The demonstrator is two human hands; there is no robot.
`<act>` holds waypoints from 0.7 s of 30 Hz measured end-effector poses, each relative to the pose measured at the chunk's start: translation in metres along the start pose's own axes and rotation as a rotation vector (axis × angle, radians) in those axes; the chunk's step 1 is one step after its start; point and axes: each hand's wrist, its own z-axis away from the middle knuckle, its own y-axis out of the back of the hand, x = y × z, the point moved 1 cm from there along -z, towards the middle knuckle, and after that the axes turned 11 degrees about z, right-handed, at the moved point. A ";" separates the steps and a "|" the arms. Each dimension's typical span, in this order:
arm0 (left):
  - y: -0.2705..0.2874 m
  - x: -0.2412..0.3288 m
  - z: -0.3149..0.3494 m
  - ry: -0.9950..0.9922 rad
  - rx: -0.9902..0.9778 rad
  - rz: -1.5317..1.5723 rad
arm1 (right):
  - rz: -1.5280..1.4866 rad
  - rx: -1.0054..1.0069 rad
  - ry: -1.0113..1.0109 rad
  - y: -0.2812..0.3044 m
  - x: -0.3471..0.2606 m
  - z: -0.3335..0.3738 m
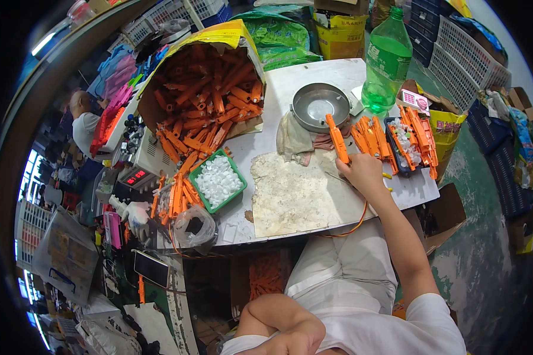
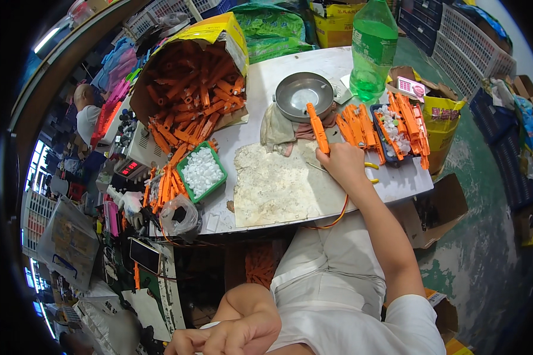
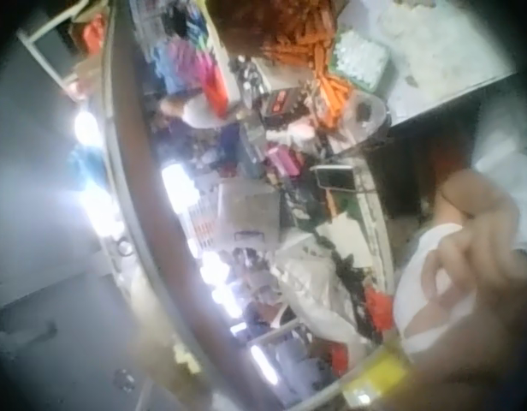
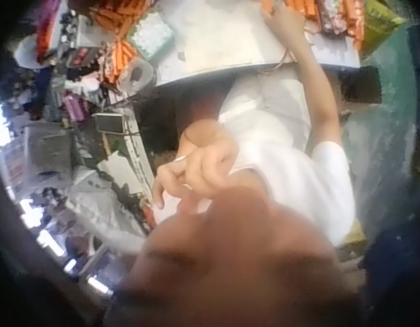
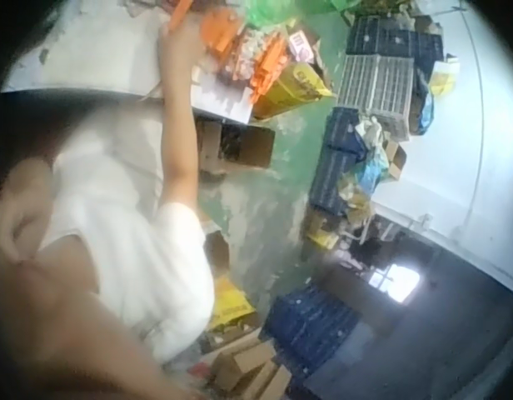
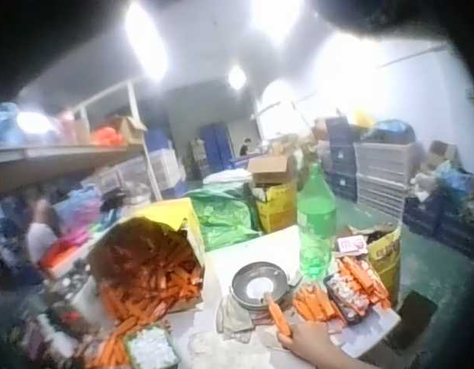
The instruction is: The person assembles small orange plastic components by inserting white cylindrical pieces into them. They use a metal tool to pry open the orange parts and a pair of pliers to assist with the assembly. The person handles the parts one at a time, placing the finished units on the table.
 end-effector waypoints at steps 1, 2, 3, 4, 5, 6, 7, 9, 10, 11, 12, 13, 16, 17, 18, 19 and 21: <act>0.000 0.001 -0.001 -0.026 -0.017 0.029 | 0.007 0.002 0.000 0.000 0.001 0.000; 0.000 0.002 -0.003 -0.052 -0.034 0.059 | 0.014 0.004 0.000 0.000 0.002 0.001; 0.001 0.002 -0.005 -0.080 -0.058 0.085 | 0.010 0.007 0.001 0.000 0.000 0.000; 0.001 0.002 -0.006 -0.108 -0.083 0.110 | 0.005 0.011 0.003 0.000 -0.001 0.000; 0.001 0.000 -0.007 -0.126 -0.087 0.092 | -0.001 0.014 0.006 0.000 -0.003 0.000; 0.001 -0.002 -0.008 -0.143 -0.089 0.082 | -0.004 0.009 0.001 0.001 -0.002 0.000; 0.000 -0.010 -0.007 -0.149 -0.070 0.027 | -0.008 0.004 -0.002 0.001 0.000 0.000; 0.000 -0.019 0.001 -0.220 -0.064 0.026 | -0.008 -0.002 0.000 0.001 0.000 -0.001; 0.002 -0.022 0.007 -0.284 -0.078 0.079 | -0.005 -0.001 0.005 0.000 -0.002 -0.002; 0.008 -0.018 0.007 -0.209 -0.147 0.060 | -0.002 -0.001 0.012 0.000 -0.004 -0.003; 0.017 -0.014 0.009 -0.134 -0.195 0.046 | 0.008 0.023 -0.012 -0.004 0.004 -0.002; 0.028 -0.001 0.002 0.075 -0.308 -0.060 | 0.003 0.048 -0.013 -0.005 0.006 -0.003; 0.036 0.009 0.016 0.252 -0.198 -0.323 | -0.119 0.097 -0.007 0.005 -0.001 0.001; 0.039 0.010 0.024 0.226 -0.090 -0.386 | -0.173 0.110 -0.008 0.015 -0.006 0.005; 0.046 0.016 0.030 0.241 -0.081 -0.409 | -0.242 0.053 0.052 0.021 -0.016 0.011; 0.054 0.023 0.036 0.261 -0.070 -0.422 | -0.305 -0.002 0.104 0.029 -0.027 0.020; 0.063 0.032 0.039 0.290 -0.058 -0.469 | -0.396 -0.224 0.207 0.043 -0.059 0.046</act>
